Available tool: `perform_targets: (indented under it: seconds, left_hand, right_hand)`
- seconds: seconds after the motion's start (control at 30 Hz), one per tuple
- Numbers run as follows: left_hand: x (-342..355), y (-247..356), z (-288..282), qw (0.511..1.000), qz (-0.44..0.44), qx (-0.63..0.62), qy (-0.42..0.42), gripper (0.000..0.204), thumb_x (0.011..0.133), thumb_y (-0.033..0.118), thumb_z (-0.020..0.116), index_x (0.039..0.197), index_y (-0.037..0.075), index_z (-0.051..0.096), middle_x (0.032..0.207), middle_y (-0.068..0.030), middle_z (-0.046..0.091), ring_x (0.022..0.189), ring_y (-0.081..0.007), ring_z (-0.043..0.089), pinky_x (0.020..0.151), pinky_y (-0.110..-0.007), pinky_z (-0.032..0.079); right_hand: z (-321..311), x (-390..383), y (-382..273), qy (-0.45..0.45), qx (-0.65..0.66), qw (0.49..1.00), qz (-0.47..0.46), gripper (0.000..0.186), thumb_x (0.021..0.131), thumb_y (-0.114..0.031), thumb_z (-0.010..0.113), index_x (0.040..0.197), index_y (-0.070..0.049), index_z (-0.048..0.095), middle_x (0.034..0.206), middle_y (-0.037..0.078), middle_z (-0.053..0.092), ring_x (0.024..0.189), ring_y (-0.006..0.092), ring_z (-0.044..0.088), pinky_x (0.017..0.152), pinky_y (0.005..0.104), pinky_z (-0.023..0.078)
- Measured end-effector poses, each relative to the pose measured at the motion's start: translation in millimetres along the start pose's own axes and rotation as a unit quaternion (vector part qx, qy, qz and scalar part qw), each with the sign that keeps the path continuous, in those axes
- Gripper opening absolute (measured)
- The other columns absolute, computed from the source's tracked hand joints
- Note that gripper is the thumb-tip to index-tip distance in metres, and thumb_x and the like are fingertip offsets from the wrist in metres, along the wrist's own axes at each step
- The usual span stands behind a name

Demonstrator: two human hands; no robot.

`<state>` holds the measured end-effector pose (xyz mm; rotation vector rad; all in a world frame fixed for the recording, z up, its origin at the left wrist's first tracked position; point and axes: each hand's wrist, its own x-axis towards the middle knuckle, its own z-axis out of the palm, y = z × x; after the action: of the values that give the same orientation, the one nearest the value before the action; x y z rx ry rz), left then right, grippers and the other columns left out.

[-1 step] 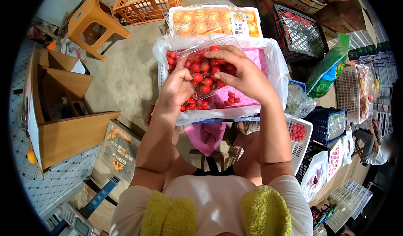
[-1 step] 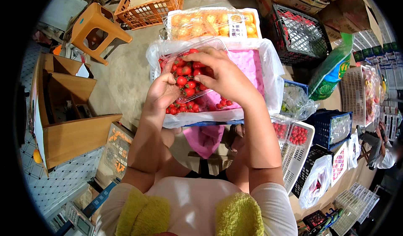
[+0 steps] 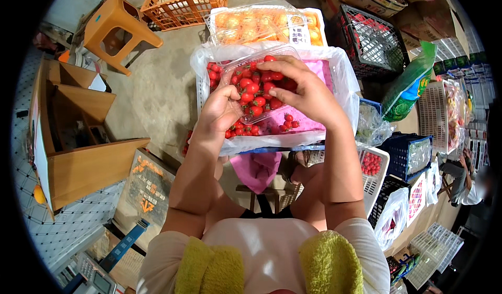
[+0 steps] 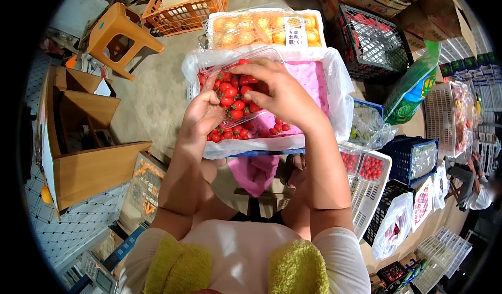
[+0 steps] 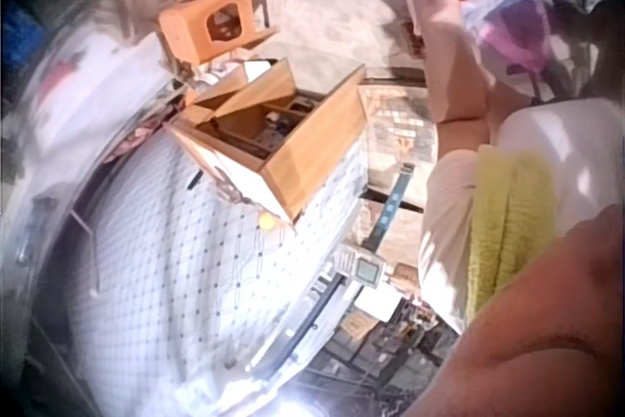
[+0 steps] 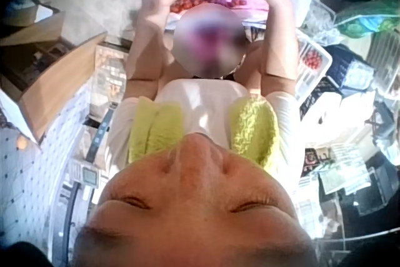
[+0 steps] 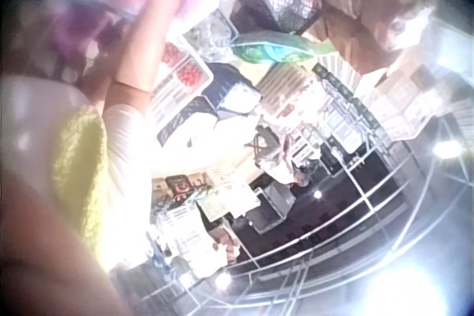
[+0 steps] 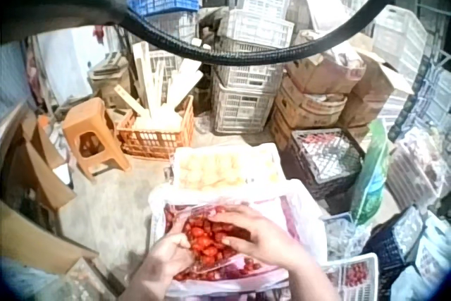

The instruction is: The person sits on the floor and transfers small red fruits from a large pink-lined container into clear plastic clamshell containers. They arrange the fruit by hand, fill the containers, and place them into a white basket. The person also handles a container of green fruits.

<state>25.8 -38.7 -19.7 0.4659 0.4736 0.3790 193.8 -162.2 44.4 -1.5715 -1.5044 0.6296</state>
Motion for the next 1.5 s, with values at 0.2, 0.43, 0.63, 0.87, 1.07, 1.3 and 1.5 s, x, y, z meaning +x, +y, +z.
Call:
perform_targets:
  seconds: [0.2,0.43,0.63,0.87,1.07,1.3,1.5]
  left_hand:
    - [-1.4,-2.2,-0.1,0.999,-0.002,-0.024,-0.027,0.083,0.070,-0.009,0.035,0.148,0.016,0.023,0.141,-0.0122,0.041,0.127,-0.0292,0.048,0.106,-0.048,0.039]
    - [-4.4,-2.9,-1.8,0.998,-0.016,-0.037,-0.037,0.085,0.069,-0.009,0.036,0.149,0.018,0.023,0.144,-0.0112,0.039,0.132,-0.0281,0.042,0.108,-0.049,0.037]
    - [-3.7,-3.5,-1.0,0.999,0.029,0.027,-0.004,0.081,0.071,-0.007,0.037,0.148,0.018,0.027,0.141,-0.0116,0.042,0.127,-0.0289,0.047,0.106,-0.048,0.039]
    - [-10.4,0.8,18.3,1.000,0.018,0.005,0.017,0.092,0.067,-0.011,0.037,0.152,0.016,0.016,0.144,-0.0154,0.035,0.131,-0.0301,0.042,0.107,-0.049,0.038]
    - [-7.3,0.2,8.4,1.000,0.019,0.002,0.015,0.091,0.066,-0.011,0.037,0.151,0.017,0.019,0.142,-0.0144,0.037,0.130,-0.0304,0.043,0.107,-0.050,0.039]
    - [-2.6,4.8,-8.0,0.999,0.034,-0.015,0.020,0.082,0.070,-0.008,0.036,0.147,0.019,0.028,0.140,-0.0118,0.042,0.124,-0.0291,0.048,0.102,-0.049,0.043]
    - [-2.7,15.7,-11.2,0.996,0.075,-0.020,0.040,0.076,0.073,-0.006,0.037,0.145,0.017,0.031,0.142,-0.0148,0.041,0.127,-0.0322,0.046,0.104,-0.052,0.040]
  right_hand:
    - [-18.5,-11.4,14.5,0.019,0.167,0.981,0.101,0.036,0.086,0.007,0.057,0.118,-0.007,0.061,0.119,0.006,0.060,0.099,0.0111,0.058,0.079,0.0250,0.051]
    - [-30.2,-17.9,40.0,0.060,0.219,0.970,0.086,0.016,0.089,0.006,0.055,0.100,-0.003,0.062,0.119,0.008,0.061,0.102,0.0096,0.056,0.086,0.0256,0.047]
    - [-27.4,-20.2,27.1,0.082,0.042,0.992,0.085,0.021,0.084,-0.005,0.067,0.104,-0.007,0.065,0.111,0.006,0.063,0.097,0.0138,0.058,0.085,0.0296,0.046]
    - [-6.4,-14.5,25.0,0.070,-0.009,0.994,0.082,0.021,0.080,-0.001,0.071,0.099,-0.004,0.062,0.091,0.005,0.056,0.076,0.0131,0.058,0.067,0.0269,0.049]
    - [-5.0,-15.7,25.9,0.091,0.066,0.988,0.102,0.015,0.082,0.000,0.069,0.093,-0.005,0.059,0.092,0.001,0.058,0.073,0.0074,0.055,0.063,0.0234,0.048]
    - [-31.1,-35.9,84.0,0.188,0.002,0.960,0.209,0.014,0.089,-0.011,0.063,0.100,-0.003,0.059,0.086,0.004,0.063,0.076,0.0143,0.059,0.068,0.0279,0.047]
    - [56.7,-82.3,148.4,-0.210,-0.217,0.916,0.265,0.056,0.068,-0.028,0.076,0.119,-0.016,0.056,0.113,0.019,0.059,0.110,0.0369,0.052,0.094,0.0463,0.046]
